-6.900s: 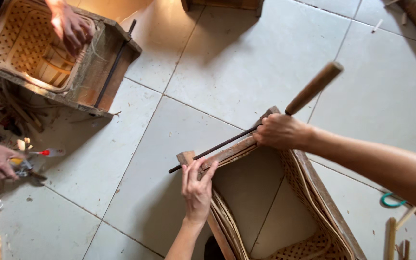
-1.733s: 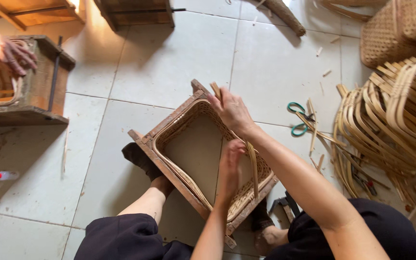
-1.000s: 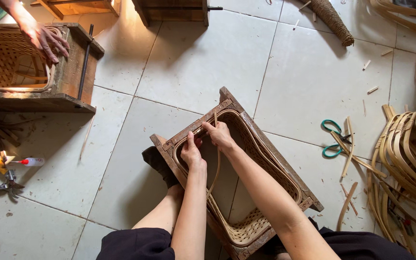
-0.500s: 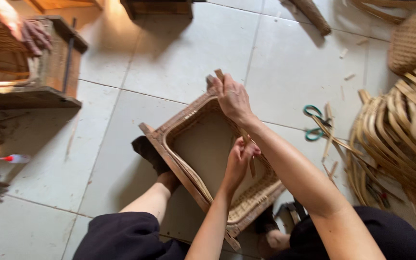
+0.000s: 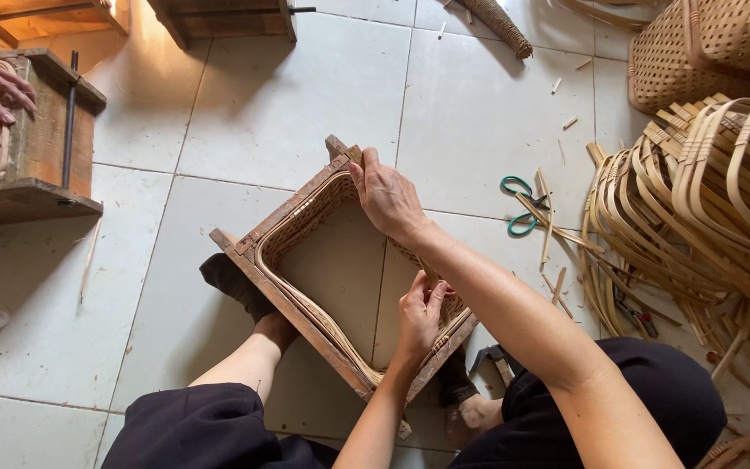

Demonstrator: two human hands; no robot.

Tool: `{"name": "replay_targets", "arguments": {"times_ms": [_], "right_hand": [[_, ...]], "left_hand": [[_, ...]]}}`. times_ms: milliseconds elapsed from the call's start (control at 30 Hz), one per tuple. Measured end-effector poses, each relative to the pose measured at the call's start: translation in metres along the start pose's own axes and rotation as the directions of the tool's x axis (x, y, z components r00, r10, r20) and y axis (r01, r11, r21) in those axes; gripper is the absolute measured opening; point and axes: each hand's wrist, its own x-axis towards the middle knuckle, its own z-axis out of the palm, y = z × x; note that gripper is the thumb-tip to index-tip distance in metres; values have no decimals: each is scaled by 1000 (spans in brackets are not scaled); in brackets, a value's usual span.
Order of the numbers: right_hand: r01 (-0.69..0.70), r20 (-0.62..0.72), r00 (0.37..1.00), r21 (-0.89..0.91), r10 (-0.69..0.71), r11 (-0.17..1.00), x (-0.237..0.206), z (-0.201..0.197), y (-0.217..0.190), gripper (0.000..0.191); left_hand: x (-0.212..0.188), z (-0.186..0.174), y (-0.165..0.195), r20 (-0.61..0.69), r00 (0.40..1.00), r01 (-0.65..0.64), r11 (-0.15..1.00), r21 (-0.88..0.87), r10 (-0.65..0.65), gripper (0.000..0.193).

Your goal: The person sits on the floor fitting a woven bamboo basket body into a wooden frame, pressing and shaping the rim, and adding curved bamboo strips across the top. They use scissors to trim a strip and a mallet to tap the frame, securing the rim pieces in place.

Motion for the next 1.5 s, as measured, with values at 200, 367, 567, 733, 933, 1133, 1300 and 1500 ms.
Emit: {"name": "replay_targets", "arguments": {"times_ms": [200, 367, 567, 733, 933, 1133, 1300, 1500], "right_hand": [[-35, 19, 999, 15, 35, 999, -1, -5, 0, 31], [-65, 85, 994, -45, 68, 997, 1, -1, 5, 32], [-65, 277, 953, -211, 123, 975, 17, 28, 17, 22], [-7, 384, 915, -283, 120, 959, 27, 57, 27, 51], [45, 527, 838, -325, 141, 945, 24, 92, 17, 49], [65, 558, 818, -338, 144, 939, 23, 101, 16, 50], [111, 549, 830, -337, 100, 935, 24, 104, 15, 47], [383, 490, 843, -259, -221, 887, 33, 38, 15, 66]], "left_hand": [[3, 3, -3, 6, 999, 36, 999, -29, -36, 22], [2, 3, 0, 7, 999, 43, 999, -31, -43, 22], [3, 2, 3, -54, 994, 101, 993, 61, -98, 21], [12, 7, -4, -109, 943, 330, 925, 188, -314, 27], [10, -1, -20, -247, 969, 65, 968, 242, -4, 13], [12, -2, -27, -235, 966, 150, 970, 190, -103, 16], [20, -5, -33, -236, 968, 141, 958, 248, -82, 16], [50, -13, -67, -103, 933, 350, 936, 43, -344, 22]]}}
